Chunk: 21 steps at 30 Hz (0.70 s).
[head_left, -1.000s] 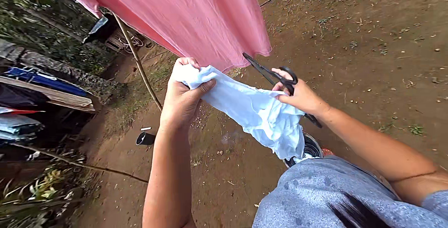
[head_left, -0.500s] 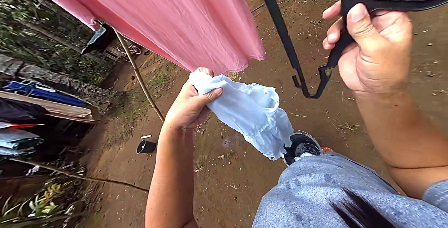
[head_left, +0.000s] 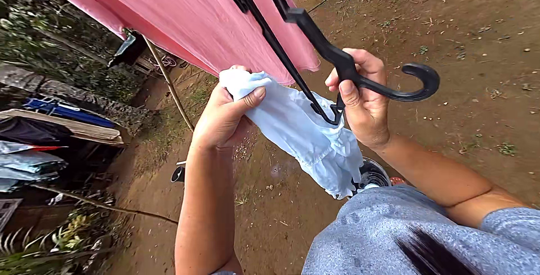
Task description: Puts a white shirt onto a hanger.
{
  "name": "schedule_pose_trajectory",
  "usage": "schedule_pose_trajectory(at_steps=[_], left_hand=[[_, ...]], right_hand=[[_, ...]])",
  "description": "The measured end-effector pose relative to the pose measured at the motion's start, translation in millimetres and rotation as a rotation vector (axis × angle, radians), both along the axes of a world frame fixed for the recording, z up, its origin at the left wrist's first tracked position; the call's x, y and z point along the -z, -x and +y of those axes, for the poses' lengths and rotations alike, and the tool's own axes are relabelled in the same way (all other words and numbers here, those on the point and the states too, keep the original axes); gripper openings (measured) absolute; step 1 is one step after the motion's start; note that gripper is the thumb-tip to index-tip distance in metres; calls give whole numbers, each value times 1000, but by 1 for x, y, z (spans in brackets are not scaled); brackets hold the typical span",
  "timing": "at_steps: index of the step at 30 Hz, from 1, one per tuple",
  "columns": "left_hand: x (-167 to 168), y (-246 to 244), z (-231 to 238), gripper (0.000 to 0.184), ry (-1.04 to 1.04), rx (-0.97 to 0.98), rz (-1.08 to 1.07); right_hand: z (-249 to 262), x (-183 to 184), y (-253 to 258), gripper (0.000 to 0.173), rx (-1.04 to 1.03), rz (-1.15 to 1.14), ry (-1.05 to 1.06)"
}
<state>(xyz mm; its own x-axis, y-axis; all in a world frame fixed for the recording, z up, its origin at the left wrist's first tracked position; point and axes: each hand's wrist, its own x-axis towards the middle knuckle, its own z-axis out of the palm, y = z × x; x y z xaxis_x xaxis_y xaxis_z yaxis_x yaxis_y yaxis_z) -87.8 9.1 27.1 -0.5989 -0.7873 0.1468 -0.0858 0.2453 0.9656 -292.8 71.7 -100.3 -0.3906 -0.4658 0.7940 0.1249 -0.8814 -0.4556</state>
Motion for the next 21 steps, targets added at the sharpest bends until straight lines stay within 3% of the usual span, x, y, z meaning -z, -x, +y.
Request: schedule_pose_trajectory(at_steps=[4, 7, 10, 15, 21], left_hand=[[-3, -20, 0, 26, 24, -35, 61], [8, -33, -4, 33, -29, -35, 101], [24, -42, 0, 34, -131, 48, 129], [59, -49, -1, 26, -300, 160, 371], [69, -41, 6, 22, -101, 46, 380]], right_hand=[[10, 33, 21, 24, -43, 150, -236], [15, 38, 43, 20, -114, 270, -336], [20, 20, 66, 15, -89, 440, -375], [30, -24, 100, 11, -140, 626, -409], [31, -49, 115, 11, -310, 729, -455]])
